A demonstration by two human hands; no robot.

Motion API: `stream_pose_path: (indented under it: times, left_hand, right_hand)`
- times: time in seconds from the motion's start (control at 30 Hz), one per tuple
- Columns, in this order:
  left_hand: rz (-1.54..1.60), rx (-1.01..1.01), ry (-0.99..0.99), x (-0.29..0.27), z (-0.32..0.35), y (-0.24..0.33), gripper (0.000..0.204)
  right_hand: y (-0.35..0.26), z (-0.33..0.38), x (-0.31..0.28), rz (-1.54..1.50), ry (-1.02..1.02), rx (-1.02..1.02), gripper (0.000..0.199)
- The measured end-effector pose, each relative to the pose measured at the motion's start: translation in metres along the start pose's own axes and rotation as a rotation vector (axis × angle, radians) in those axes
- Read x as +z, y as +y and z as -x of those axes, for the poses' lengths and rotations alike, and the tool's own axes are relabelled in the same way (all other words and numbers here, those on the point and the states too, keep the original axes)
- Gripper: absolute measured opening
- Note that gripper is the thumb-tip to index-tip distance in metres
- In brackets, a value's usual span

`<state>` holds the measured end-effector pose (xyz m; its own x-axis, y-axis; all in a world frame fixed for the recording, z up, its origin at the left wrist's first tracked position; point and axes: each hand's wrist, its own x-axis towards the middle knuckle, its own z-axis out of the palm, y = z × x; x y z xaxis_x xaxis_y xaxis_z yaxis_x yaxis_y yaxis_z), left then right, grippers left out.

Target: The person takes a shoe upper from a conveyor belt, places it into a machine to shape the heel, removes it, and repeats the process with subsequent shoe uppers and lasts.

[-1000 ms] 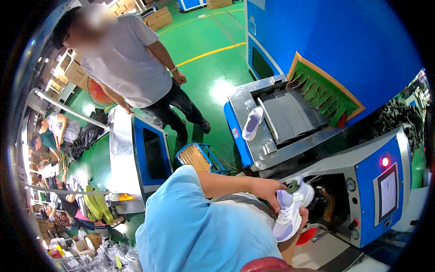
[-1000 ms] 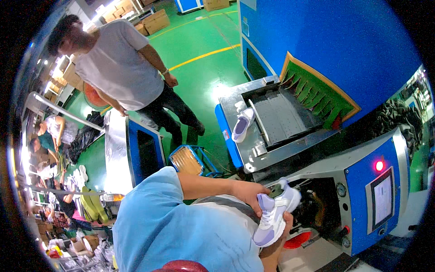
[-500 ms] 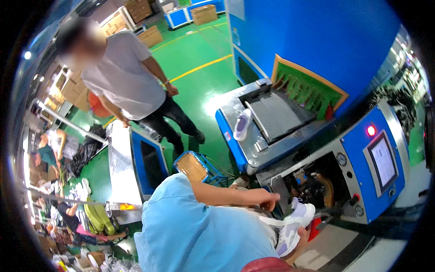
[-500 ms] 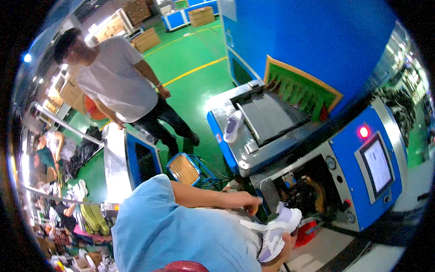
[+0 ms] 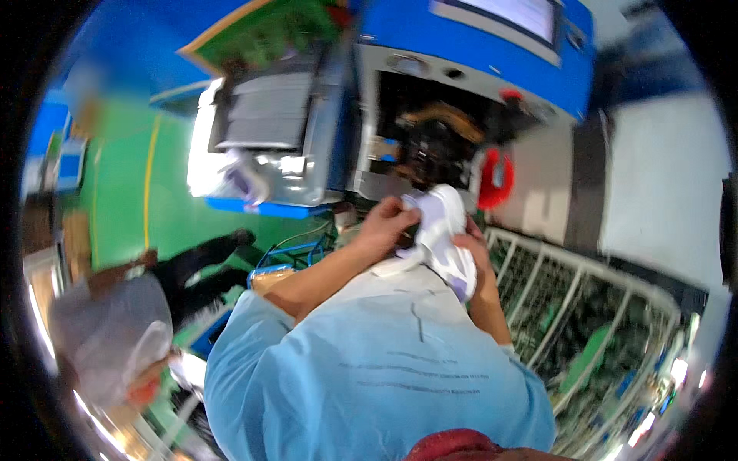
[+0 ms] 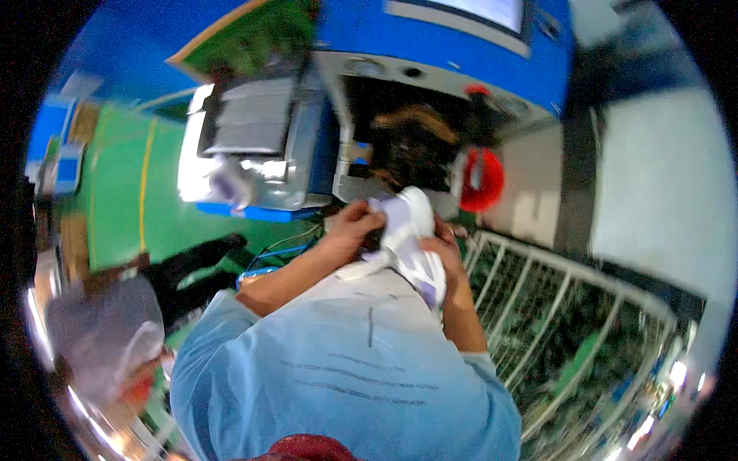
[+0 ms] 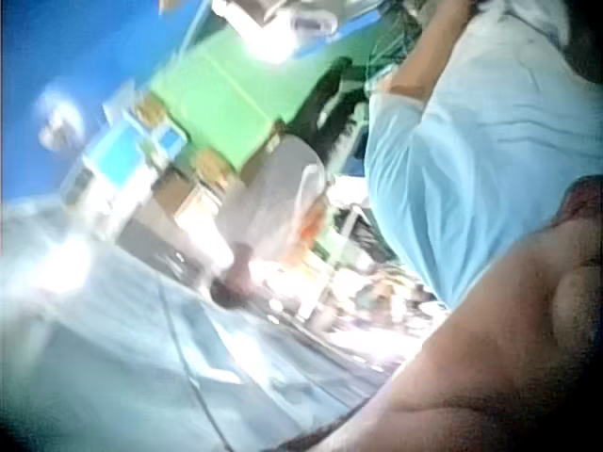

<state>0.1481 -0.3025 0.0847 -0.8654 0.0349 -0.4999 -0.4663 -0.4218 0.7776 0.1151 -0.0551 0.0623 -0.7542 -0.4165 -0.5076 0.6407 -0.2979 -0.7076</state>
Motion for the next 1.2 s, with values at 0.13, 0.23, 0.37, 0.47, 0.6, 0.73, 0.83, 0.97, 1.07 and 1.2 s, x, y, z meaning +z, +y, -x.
stream_pose_path:
  times: [0.13, 0.23, 0.37, 0.47, 0.6, 0.73, 0.83, 0.97, 1.07, 1.2]
  left_hand:
    - [-0.046, 0.072, -0.085, 0.001, -0.006, 0.010, 0.018]
    - [-0.228, 0.124, -0.081, 0.002, -0.012, 0.009, 0.020]
    - [-0.056, 0.069, -0.065, 0.002, -0.016, 0.013, 0.021]
    - [-0.097, 0.108, -0.033, -0.003, -0.016, 0.014, 0.023]
    - [-0.488, 0.290, -0.051, -0.014, -0.006, 0.019, 0.026]
    - [-0.100, 0.074, -0.291, -0.022, -0.015, 0.029, 0.019]
    - [-0.112, 0.091, -0.295, -0.020, -0.007, 0.015, 0.024]
    - [-0.080, 0.044, -0.262, -0.018, -0.033, -0.003, 0.021]
    - [0.167, -0.034, -0.198, -0.014, -0.061, -0.020, 0.018]
    - [0.602, -0.251, -0.137, -0.006, -0.092, -0.046, 0.016]
  right_hand:
    - [-0.022, 0.011, 0.042, -0.113, -0.040, -0.136, 0.096]
    - [-0.023, 0.009, 0.043, -0.017, 0.002, -0.244, 0.101]
    - [-0.030, 0.003, 0.053, 0.139, 0.068, -0.234, 0.106]
    - [-0.037, -0.003, 0.057, 0.179, 0.041, -0.233, 0.107]
    - [-0.033, -0.007, 0.053, 0.271, 0.005, -0.380, 0.098]
    - [-0.052, -0.027, 0.037, 0.054, 0.315, -0.195, 0.075]
    - [-0.055, -0.035, 0.046, 0.064, 0.416, -0.240, 0.074]
    - [-0.065, -0.060, 0.055, 0.436, 0.442, -0.328, 0.085]
    - [-0.070, -0.079, 0.061, 0.704, 0.453, -0.306, 0.092]
    - [-0.068, -0.110, 0.069, 1.390, 0.488, -0.158, 0.095]
